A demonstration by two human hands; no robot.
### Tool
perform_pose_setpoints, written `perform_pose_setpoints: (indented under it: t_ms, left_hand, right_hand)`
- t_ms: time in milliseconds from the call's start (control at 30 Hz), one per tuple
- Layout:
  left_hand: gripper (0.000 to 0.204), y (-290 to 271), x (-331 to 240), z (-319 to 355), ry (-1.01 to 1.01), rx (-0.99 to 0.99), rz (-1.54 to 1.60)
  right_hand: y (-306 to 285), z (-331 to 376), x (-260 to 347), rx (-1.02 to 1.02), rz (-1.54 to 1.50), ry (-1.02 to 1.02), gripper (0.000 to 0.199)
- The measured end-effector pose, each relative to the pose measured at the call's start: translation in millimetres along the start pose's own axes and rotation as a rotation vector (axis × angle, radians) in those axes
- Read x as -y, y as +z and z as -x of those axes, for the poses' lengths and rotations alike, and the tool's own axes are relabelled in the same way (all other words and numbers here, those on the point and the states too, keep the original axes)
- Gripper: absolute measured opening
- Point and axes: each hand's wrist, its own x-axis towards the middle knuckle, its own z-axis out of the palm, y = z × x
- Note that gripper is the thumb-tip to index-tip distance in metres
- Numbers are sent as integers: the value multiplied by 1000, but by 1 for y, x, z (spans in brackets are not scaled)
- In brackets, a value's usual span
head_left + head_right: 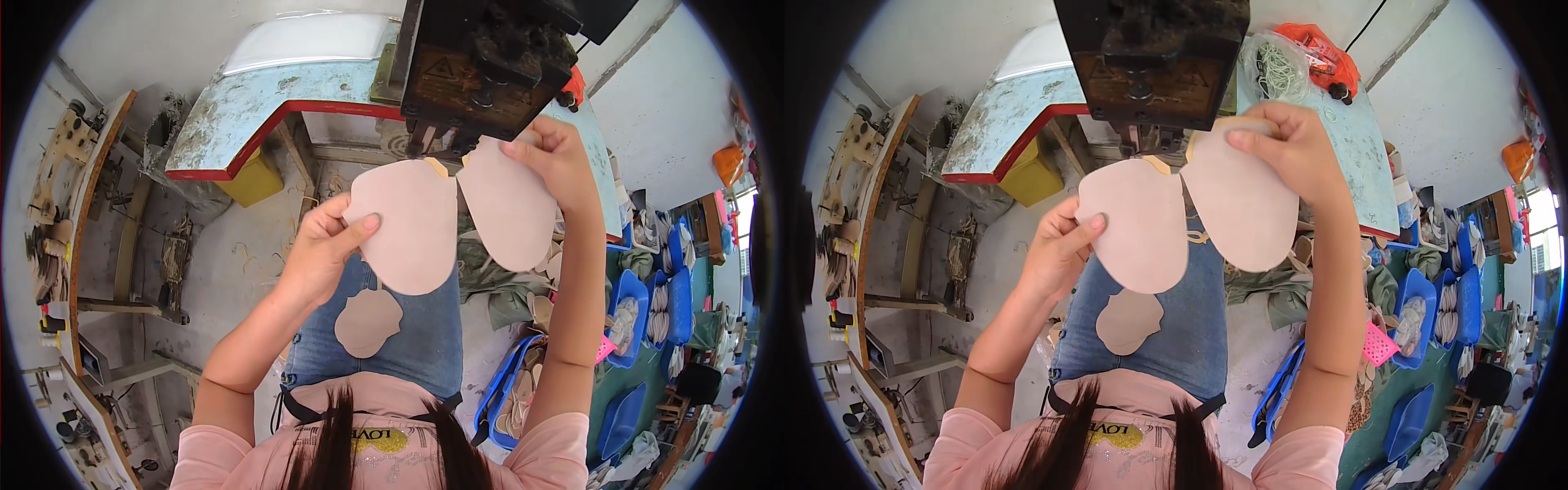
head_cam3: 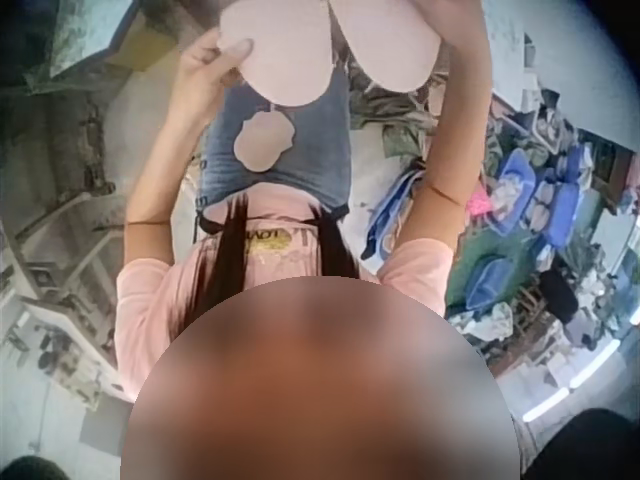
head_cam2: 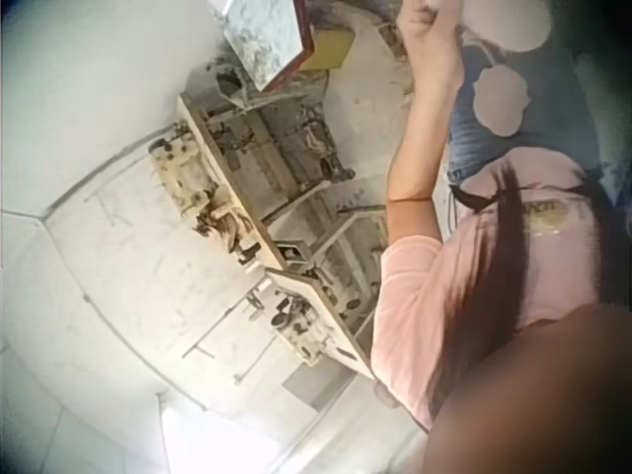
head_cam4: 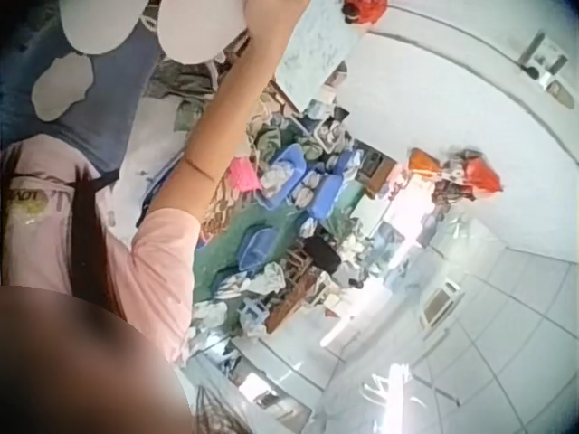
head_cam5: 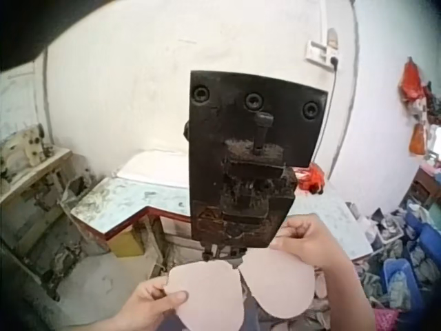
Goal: Trim the edges of foam shoe components using an industrial trimming machine.
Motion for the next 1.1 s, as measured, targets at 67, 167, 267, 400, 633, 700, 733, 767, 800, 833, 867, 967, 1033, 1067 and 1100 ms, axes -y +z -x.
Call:
perform_pose_setpoints:
  t_ms: [67,167,267,400,633,700,733,767,800,833,867,967,1033,1067,1100]
  left_hand:
    - [22,-2,6,4,-27,72,-41]
    - [22,9,13,5,-61,99,61]
    - [21,14,15,5,-78,104,166]
    - [17,-15,8,1,-14,27,25]
    - [19,-21,-9,-24,338,-349,-82]
    - [19,-44,27,-16,92,-183,-347]
    - [21,-62,56,-5,23,38,-632]
    - [21,-69,82,10,-120,304,-917]
    - [24,-83,125,30,-32,402,-939]
    - [28,-89,145,48,129,398,-1465]
    - [28,-87,142,49,141,433,-1459]
    - [36,-65,102,41,332,261,-958]
    - [31,-39,76,50,156,259,-384]
    - [31,-27,66,51,152,299,-375]
    - [27,-21,55,56,-8,240,-524]
  right_hand:
    - [0,-13,1,9,-20,-47,15]
    - [8,-26,7,-26,-53,-158,16]
    - [9,-36,10,-42,-36,-214,19]
    - [17,-36,8,-7,-75,-215,15]
    - [29,-14,-7,-42,-42,-204,10]
    - [18,-4,-6,62,-108,-1,15]
    - [21,1,-5,63,-109,-4,15]
    - [28,8,-10,68,-146,12,13]
    - [32,18,-11,63,-177,25,11]
    - [37,27,-16,83,-54,-15,10]
    - [46,38,-24,100,71,-47,10]
    - [84,72,-53,-54,239,-284,11]
    - [119,98,-51,-102,182,-335,12]
    - [127,108,-50,-129,121,-351,13]
    - [125,116,-53,-162,137,-336,13]
